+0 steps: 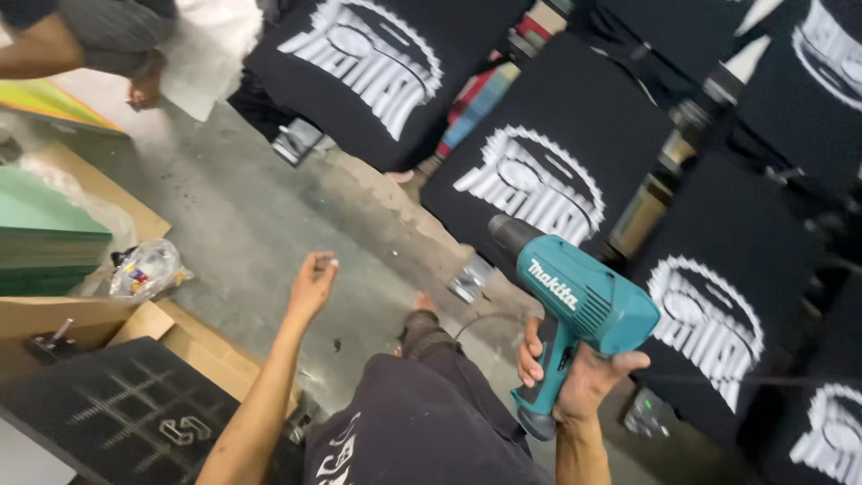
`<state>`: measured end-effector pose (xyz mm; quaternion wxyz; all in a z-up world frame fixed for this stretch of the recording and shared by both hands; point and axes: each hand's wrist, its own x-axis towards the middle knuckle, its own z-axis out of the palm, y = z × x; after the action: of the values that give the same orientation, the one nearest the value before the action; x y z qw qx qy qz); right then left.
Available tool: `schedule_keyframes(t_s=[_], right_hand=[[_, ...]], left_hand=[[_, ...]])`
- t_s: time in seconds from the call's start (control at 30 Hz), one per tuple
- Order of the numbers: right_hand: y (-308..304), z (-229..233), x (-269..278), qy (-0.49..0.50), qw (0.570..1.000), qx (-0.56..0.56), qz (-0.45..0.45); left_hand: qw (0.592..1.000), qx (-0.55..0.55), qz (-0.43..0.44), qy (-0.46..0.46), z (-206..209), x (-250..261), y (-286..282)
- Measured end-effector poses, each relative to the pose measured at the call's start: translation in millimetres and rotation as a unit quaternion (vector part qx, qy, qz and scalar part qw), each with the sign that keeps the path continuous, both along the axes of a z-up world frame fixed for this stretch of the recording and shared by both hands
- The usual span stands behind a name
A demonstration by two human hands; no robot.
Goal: The person uses a handheld heat gun to apply heat to a white graphic printed on a black t-shirt. They move the heat gun over the design while holding the shirt steady with their other hand, then move to the next shirt in the row.
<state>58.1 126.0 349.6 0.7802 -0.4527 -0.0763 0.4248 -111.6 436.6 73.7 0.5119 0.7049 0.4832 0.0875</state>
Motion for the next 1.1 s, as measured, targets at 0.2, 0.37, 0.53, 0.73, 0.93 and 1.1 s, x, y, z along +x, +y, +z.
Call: schedule_keyframes(t_s=[0.2, 0.37, 0.53, 0.73, 0.93, 1.1], right_hand=[[132, -13, 33, 0.002, 0.993, -0.088, -0.081], [231, -33, 72, 0.038, 0.989, -0.098, -0.106], [300, -40, 89, 0.003, 0.98, -0.141, -0.14], [358, -72, 106, 0.011, 0.948, -0.254, -0.192], [431, -69, 129, 0.048, 0.895, -0.29, -0.335], [461, -70, 156, 0.111, 0.874, -0.294, -0.371]], left_hand=[[0.997, -0.065, -0.044, -0.026, 20, 48, 96], [0.99, -0.102, -0.094, -0.042, 50, 57, 165], [0.984, -0.136, -0.104, -0.044, 76, 56, 231], [0.989, -0.002, -0.127, -0.072, 91, 112, 330], [0.96, 0.15, -0.193, -0.139, 77, 182, 410], [0.944, 0.184, -0.232, -0.142, 47, 224, 447]])
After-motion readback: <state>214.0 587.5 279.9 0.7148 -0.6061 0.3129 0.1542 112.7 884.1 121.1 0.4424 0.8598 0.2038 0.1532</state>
